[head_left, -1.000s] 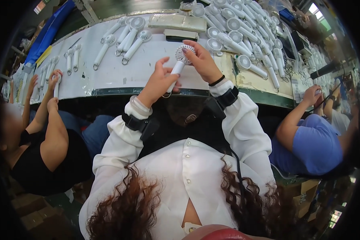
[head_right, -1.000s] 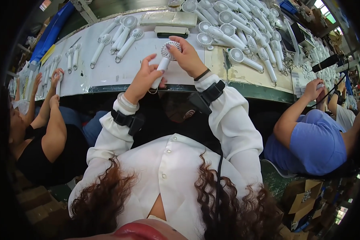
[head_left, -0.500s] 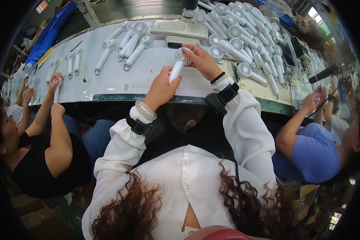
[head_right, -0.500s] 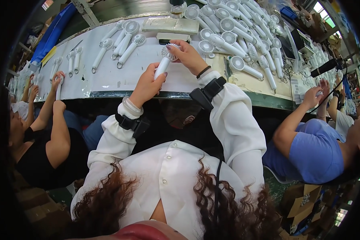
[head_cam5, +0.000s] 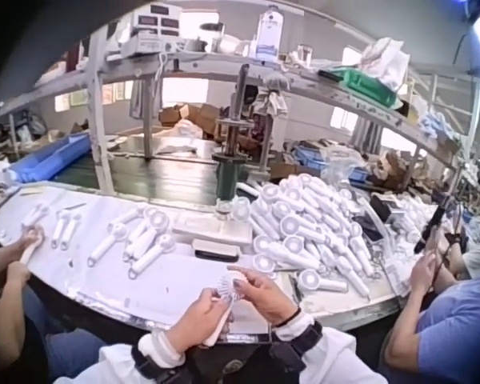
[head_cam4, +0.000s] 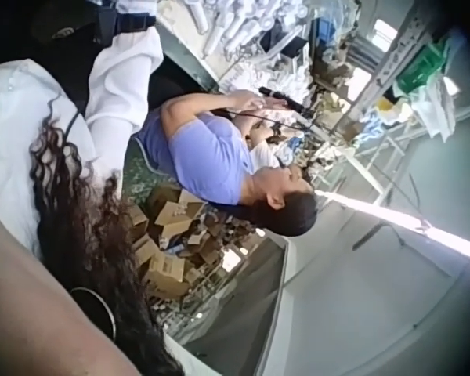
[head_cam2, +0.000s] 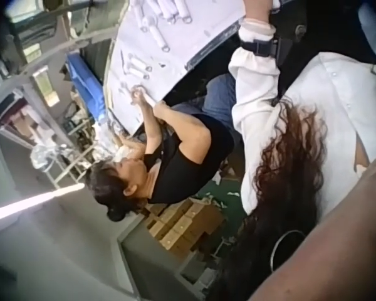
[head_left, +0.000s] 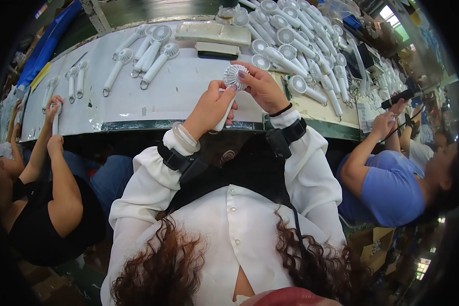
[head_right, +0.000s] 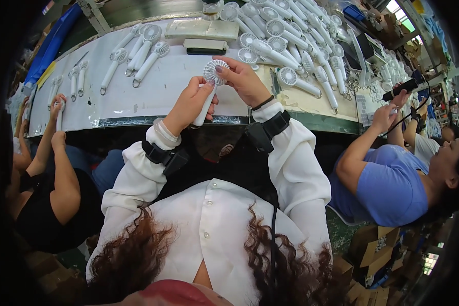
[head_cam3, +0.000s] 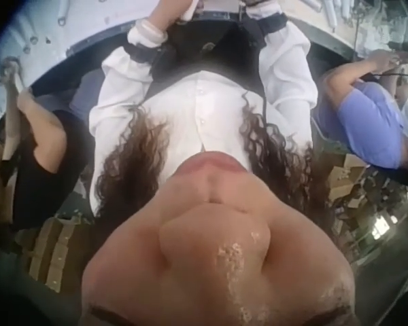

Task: The person picks up a fan, scrapes the plastic with a tool, and sets it down before repeating the process with another fan and placing it under a machine.

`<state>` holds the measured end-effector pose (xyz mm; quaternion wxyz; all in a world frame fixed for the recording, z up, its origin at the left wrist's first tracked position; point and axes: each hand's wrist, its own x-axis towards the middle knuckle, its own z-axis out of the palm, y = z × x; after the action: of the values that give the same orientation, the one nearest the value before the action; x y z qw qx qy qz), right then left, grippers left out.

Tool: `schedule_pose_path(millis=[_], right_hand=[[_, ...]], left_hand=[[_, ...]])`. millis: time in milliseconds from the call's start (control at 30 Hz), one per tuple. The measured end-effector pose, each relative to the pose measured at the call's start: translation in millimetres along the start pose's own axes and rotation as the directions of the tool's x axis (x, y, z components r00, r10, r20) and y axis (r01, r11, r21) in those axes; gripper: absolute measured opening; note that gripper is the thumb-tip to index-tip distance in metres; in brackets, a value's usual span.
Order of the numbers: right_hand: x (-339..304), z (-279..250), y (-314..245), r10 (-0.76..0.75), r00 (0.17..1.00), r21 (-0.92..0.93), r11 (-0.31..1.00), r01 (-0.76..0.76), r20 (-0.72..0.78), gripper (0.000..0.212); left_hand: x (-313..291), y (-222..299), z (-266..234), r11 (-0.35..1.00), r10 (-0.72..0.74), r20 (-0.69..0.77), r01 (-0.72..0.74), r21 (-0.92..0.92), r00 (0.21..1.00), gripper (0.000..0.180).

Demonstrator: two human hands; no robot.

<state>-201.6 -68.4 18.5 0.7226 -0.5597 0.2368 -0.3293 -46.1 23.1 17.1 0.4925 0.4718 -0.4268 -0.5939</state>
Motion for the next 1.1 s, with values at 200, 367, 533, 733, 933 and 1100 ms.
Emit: schedule_pose_path(millis=[200,367,533,733,933,1100], right_hand=[[-20,-1,10,-0.056,0.998,-0.023,0.998,0.055,-0.031,0.044],[-27,4,10,-0.069,0.996,0.025,0.997,0.071,-0.062,0.042],[-33,9,13,-0.118,0.988,-0.073,0.991,0.111,-0.103,0.041],[-34,6,11,-0.054,0.994,-0.125,0.991,0.041,-0.095,0.04],[-25,4,5,0.05,0.997,-0.105,0.993,-0.055,-0.055,0.039],[-22,11,7,-0.062,0.991,-0.146,0.988,0.044,-0.122,0.039]], left_hand=[[-2,-7,10,0.968,0.073,0.032,-0.078,0.236,0.997,0.031],[6,-20,9,0.822,0.253,-0.005,-0.212,0.528,0.967,0.041],[5,-22,11,0.791,0.239,-0.032,-0.176,0.586,0.971,0.041],[-3,-12,11,0.932,0.033,-0.009,-0.027,0.361,0.999,0.041],[0,-12,6,0.965,0.015,-0.023,-0.009,0.263,1.0,0.034],[6,-10,2,0.941,0.011,-0.007,-0.008,0.34,1.0,0.041]])
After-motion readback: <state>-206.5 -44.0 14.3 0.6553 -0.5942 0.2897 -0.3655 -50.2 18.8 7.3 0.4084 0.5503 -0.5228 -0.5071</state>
